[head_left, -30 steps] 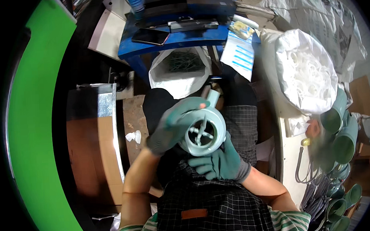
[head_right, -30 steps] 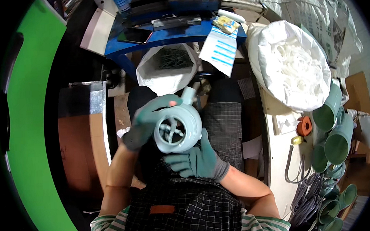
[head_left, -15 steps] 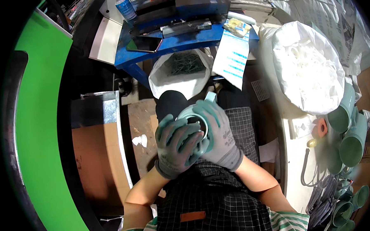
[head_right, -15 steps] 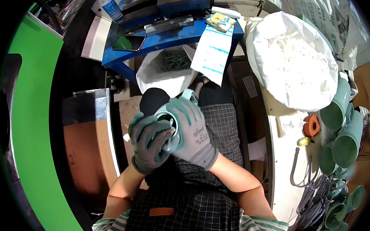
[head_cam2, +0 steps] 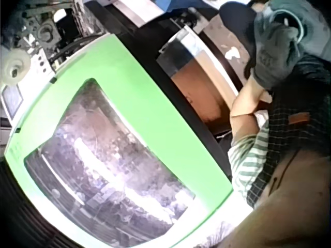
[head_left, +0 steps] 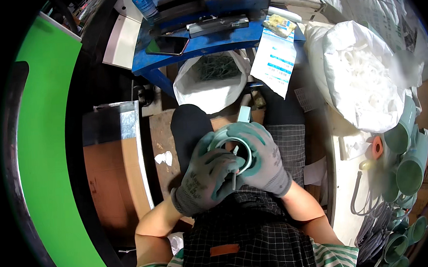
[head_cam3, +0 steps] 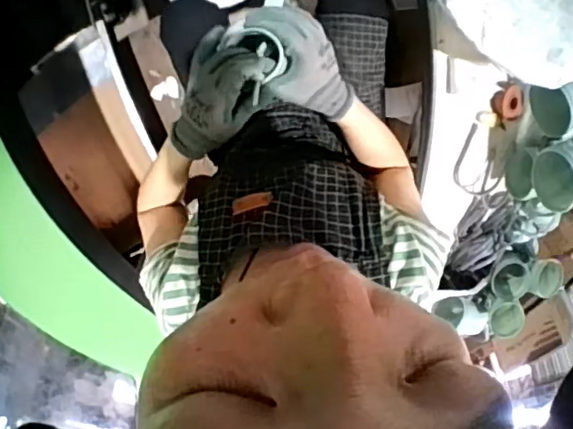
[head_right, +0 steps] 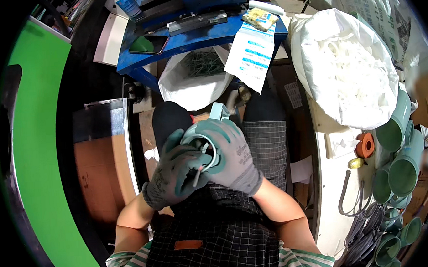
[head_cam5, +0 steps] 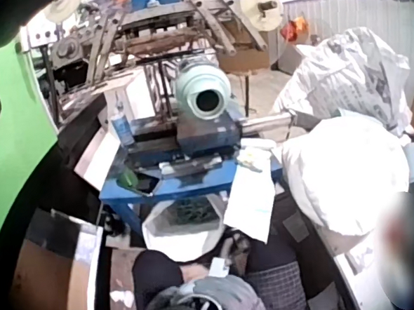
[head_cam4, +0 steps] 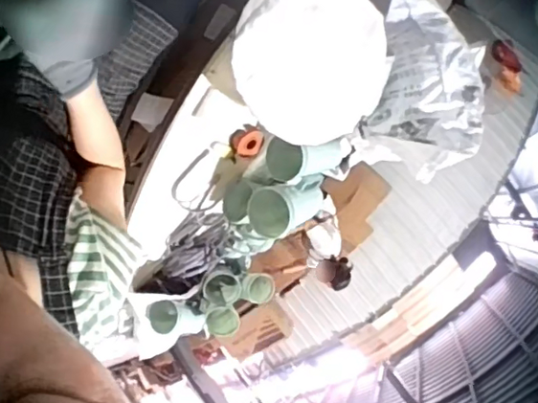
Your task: The person assembles light blue kettles by inserting a white plastic ring into the top opening and attaching a grey handle. They handle the kettles one at a time, placing the finished units on a nearby table.
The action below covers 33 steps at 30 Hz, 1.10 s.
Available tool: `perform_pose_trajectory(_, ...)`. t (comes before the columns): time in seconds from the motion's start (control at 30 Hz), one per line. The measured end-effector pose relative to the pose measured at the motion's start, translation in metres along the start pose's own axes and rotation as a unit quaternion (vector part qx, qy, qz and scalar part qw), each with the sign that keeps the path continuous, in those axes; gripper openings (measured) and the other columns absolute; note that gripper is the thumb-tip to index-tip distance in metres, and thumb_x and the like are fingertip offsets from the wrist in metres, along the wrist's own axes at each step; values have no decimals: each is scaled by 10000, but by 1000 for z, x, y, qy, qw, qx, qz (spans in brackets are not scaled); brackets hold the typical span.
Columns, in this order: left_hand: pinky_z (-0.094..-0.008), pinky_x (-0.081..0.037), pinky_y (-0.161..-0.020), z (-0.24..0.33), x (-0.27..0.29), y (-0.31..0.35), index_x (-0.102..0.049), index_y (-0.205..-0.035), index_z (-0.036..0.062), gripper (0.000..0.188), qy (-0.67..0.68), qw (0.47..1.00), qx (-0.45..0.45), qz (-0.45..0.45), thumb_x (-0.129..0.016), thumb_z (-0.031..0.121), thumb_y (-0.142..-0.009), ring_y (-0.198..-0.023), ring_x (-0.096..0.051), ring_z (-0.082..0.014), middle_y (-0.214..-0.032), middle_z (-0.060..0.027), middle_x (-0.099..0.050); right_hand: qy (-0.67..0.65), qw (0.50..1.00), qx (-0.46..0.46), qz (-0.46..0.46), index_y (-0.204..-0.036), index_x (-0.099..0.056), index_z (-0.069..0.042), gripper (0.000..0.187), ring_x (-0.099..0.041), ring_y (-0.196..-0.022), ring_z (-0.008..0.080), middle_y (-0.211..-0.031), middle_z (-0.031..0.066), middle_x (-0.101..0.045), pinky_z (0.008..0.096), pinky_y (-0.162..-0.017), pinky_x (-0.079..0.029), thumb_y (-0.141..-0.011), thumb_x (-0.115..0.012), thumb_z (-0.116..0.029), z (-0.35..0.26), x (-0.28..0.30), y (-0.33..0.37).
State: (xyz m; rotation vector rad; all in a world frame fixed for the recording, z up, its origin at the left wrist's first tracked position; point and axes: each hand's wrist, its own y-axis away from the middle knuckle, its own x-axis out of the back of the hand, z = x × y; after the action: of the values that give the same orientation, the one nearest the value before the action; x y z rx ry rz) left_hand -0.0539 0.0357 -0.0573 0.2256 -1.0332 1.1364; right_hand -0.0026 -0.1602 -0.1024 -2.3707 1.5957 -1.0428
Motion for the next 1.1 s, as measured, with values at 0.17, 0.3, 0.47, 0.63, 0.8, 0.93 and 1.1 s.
perform_pose_trajectory(0.17, -629, -386, -1150, -7, -4, 4, -665, -1076, 132, 287, -29, 995, -63, -71, -775, 325, -894, -1116, -664, -245, -1024, -42, -683, -1, 998, -11, -64, -1358, -622, -88, 861, -587, -1296, 402, -1366, 174, -625, 540, -1136, -419, -659, -922, -490, 5, 13, 11)
perform_pose_trajectory(0.3, -654, -396, -1114, -30, -11, 13, -637, -1132, 91, 528, -145, 979, -144, 4, -863, 429, -795, -1226, -581, -336, -1177, -92, -649, -49, 997, 24, -61, -1384, -613, -92, 879, -550, -1335, 383, -1391, 153, -610, 536, -1168, -383, -645, -927, -451, 16, 12, -12)
perform_pose_trajectory(0.47, -669, -344, -1130, -62, 6, -18, -448, -1434, 64, 961, -261, 949, -26, 172, -897, 532, -725, -1270, -544, -415, -1363, -198, -553, 17, 999, 37, -12, -1388, -641, -116, 780, -447, -1440, 392, -1509, 162, -515, 520, -1209, -365, -684, -927, -289, 43, -10, -75)
perform_pose_trajectory(0.63, -686, -276, -1164, -61, 11, -43, -350, -1520, 60, 1093, -221, 955, -29, 195, -894, 559, -713, -1296, -532, -453, -1428, -230, -515, 32, 995, 86, 27, -1401, -638, -131, 803, -429, -1454, 419, -1536, 179, -485, 530, -1213, -370, -661, -933, -235, 33, 9, -88)
perform_pose_trajectory(0.8, -558, -470, -1087, -46, -31, -24, -411, -1505, 69, 1043, 117, 984, -27, 128, -943, 492, -715, -1245, -612, -372, -1408, -195, -565, -63, 996, 57, -32, -1457, -549, -86, 868, -409, -1477, 435, -1553, 229, -452, 544, -1236, -320, -697, -913, -293, 3, 55, -31)
perform_pose_trajectory(0.93, -483, -527, -1067, -25, -45, -9, -466, -1477, 71, 1044, 347, 934, 71, 47, -973, 500, -672, -1248, -629, -357, -1397, -182, -581, -159, 984, -58, -45, -1237, -716, -48, 433, -622, -1297, 302, -1345, 161, -659, 418, -1080, -514, -836, -851, -140, 5, 125, 14)
perform_pose_trajectory(1.1, -503, -550, -1039, -13, -51, -22, -504, -1482, 57, 1007, 163, 980, -78, 87, -887, 609, -732, -1211, -648, -407, -1346, -208, -639, 97, 935, -180, 290, -965, -761, -29, 121, -690, -870, 208, -927, 107, -708, 319, -780, -554, -921, -758, -142, 37, 213, 15)
